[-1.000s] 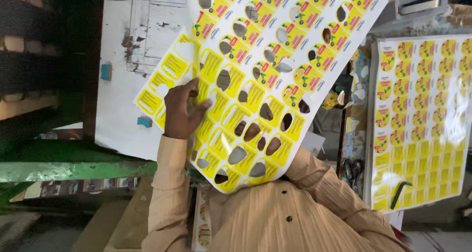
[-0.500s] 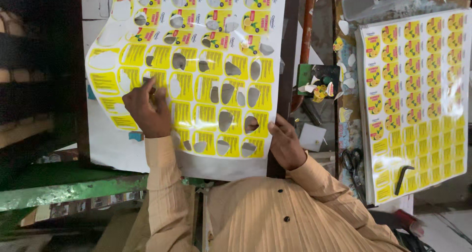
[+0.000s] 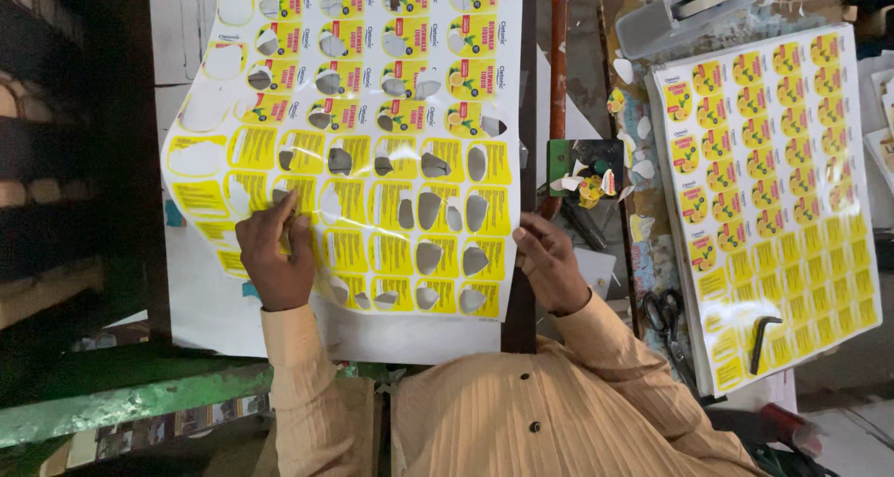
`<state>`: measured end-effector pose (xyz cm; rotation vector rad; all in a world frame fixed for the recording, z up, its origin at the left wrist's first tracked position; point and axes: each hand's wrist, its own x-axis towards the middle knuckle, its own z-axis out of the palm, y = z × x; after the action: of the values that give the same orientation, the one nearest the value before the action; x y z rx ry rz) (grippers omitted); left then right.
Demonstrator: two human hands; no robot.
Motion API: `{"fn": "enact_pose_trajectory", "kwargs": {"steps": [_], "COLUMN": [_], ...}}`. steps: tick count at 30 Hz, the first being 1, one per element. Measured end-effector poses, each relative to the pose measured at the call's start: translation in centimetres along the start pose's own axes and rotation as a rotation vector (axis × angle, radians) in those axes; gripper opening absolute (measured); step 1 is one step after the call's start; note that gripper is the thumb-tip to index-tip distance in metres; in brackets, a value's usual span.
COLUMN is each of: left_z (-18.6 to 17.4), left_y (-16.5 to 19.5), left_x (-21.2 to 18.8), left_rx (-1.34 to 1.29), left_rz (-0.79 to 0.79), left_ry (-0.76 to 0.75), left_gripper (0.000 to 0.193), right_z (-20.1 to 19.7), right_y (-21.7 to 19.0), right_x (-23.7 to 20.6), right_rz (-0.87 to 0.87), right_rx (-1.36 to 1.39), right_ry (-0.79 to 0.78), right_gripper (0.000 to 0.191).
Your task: The person cuts individual stickers from a large printed sheet using a red utility knife. They hold the sheet steady with one hand while tracing the outlines of each sticker with the knife in the other hand, working across multiple rows.
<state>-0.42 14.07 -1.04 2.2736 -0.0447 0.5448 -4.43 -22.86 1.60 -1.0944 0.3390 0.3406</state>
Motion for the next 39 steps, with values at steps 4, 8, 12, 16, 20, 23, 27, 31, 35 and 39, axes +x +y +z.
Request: {"fn": "enact_pose_trajectory", "kwargs": {"steps": [4, 8, 12, 16, 20, 23, 27, 31, 35, 39], "left_z": [-0.7, -1.8, -2.3, -2.0, -1.2, 0.0, 2.7, 4.7, 6.3, 7.6], "left_y": [1.1, 2.7, 5.5, 7.4, 8.0, 9.1, 11.7, 15.0, 19.6, 23.7], "left_x": [0.6, 0.8, 0.0, -0.4, 0.1, 0.0, -0.7, -1.7, -1.7, -1.1], "left_rx": [0.01, 0.029, -0.097, -0.185, -0.334, -0.634, -1.146, -1.427, -1.658, -1.799], "left_rz": [0.031, 0.101, 0.005, 0.019, -0.127, -0.244, -0.336, -0.336, -0.32, -0.358], "left_ry": [-0.033, -0.134, -0.232, -0.259, -0.282, -0.276, -0.343, -0.461, -0.569, -0.567], "left_gripper": [0.031, 0.039, 0.044, 0.043, 0.04, 0.044, 0.054, 0.07, 0.088, 0.097], "right_z": [-0.5, -1.5, -2.8, -3.8, -4.4, -3.5, -2.0, -0.5, 0.7, 1.3], "right_y": [-1.1, -3.2, -6.7, -7.9, -5.3, -2.2, 0.4, 0.6, 1.2, 1.5], "right_x": [2.2, 4.2, 4.4, 3.3, 1.6, 0.6, -0.4, -0.3, 0.1, -0.9], "right_rz": [-0.099, -0.178, -0.121, -0.058, -0.1, -0.211, -0.177, -0.216, -0.254, -0.333], "right_rx": [-0.087, -0.193, 0.014, 0.473, 0.62, 0.396, 0.168, 0.061, -0.042, -0.107], "right_ry": [-0.001, 0.0, -0.094, -0.206, -0.336, -0.072, 0.103, 0.017, -0.036, -0.01], "right_gripper": [0.03, 0.033, 0.047, 0.069, 0.076, 0.069, 0.065, 0.061, 0.057, 0.054]}}
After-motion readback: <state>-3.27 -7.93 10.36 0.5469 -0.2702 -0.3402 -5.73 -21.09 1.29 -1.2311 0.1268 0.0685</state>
